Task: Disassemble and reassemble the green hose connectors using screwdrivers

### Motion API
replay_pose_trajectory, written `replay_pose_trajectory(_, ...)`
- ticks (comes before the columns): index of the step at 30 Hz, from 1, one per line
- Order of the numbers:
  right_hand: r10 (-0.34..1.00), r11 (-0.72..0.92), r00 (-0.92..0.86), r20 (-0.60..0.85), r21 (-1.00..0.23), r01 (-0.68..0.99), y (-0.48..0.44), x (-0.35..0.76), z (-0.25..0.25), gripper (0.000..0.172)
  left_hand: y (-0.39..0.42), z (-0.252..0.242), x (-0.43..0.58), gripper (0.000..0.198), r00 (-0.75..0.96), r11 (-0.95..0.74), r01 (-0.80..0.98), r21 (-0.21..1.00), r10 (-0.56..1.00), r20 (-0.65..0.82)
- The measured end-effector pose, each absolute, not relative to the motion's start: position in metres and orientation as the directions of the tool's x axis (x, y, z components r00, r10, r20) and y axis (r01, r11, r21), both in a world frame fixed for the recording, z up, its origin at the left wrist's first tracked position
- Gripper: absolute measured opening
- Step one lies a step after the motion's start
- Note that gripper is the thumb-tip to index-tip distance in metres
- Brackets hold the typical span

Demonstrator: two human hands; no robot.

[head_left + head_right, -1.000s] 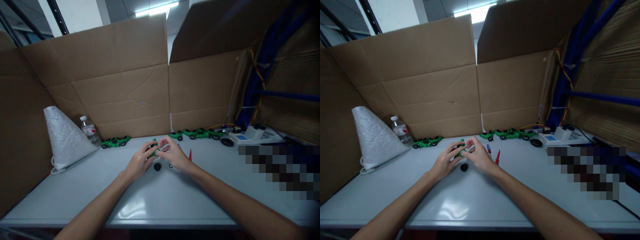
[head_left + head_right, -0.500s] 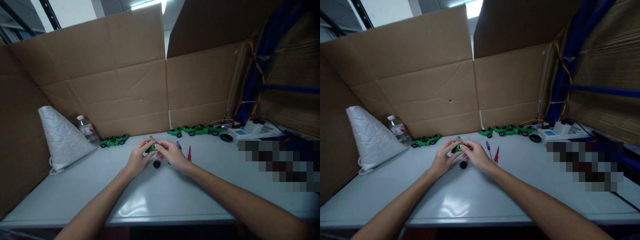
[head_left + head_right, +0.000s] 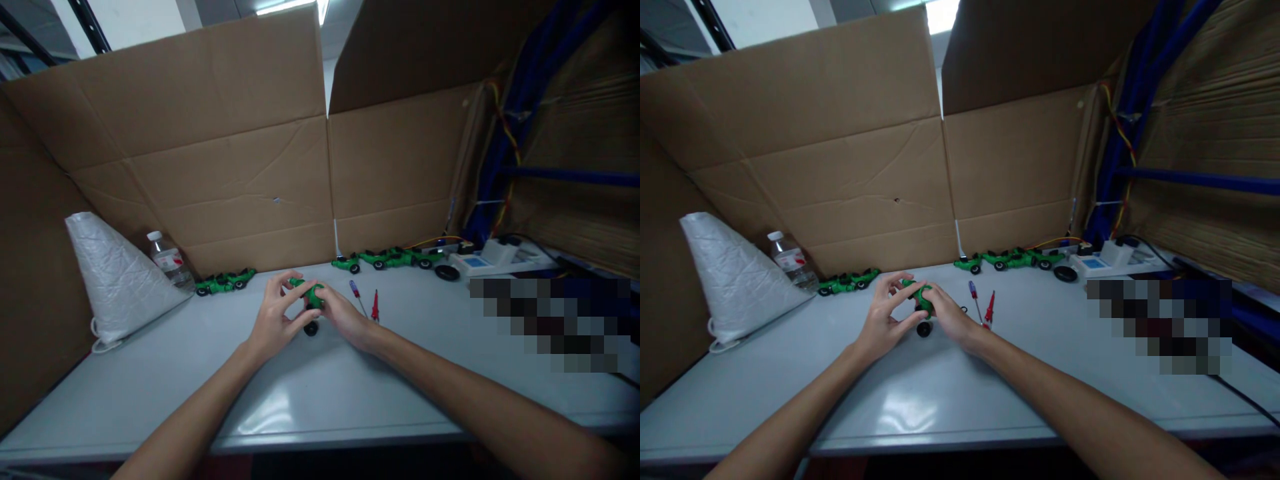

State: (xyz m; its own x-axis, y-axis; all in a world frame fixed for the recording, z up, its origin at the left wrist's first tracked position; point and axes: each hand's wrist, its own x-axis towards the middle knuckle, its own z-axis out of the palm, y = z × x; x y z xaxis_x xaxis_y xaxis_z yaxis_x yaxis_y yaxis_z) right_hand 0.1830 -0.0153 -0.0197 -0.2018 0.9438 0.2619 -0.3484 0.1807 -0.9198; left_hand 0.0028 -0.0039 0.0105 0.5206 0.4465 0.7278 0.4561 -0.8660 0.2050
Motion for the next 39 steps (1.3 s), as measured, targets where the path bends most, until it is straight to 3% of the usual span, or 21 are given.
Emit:
replay_pose_trajectory(5, 0.934, 0.226, -0.228, 0.274, -0.950, -0.216, -0.013, 0.190, -0.020, 0.027, -0.003, 0.011, -0.001, 0.049, 0.513, -0.862, 0.469, 0.194, 0.444, 0.735)
replay_pose_trajectory(12, 0.854, 0.472, -0.277, 0.440, -0.880, 0.055, -0.018, 0.197, -0.015, 0.028, -0.001, 0.009, -0.002, 0.038, 0.521, -0.877, 0.462, 0.136, 0.392, 0.758)
replay_pose_trajectory(23, 0.804, 0.588, -0.220, 0.553, -0.795, 0.148, -0.022, 0.196, -0.010, 0.022, -0.005, 0.010, 0.000, 0.041, 0.557, -0.901, 0.422, 0.100, 0.344, 0.756)
replay_pose_trajectory(39, 0.816, 0.576, -0.226, 0.533, -0.782, 0.238, -0.027, 0.197, -0.005, 0.027, -0.006, 0.010, 0.000, 0.035, 0.577, -0.892, 0.440, 0.102, 0.369, 0.729)
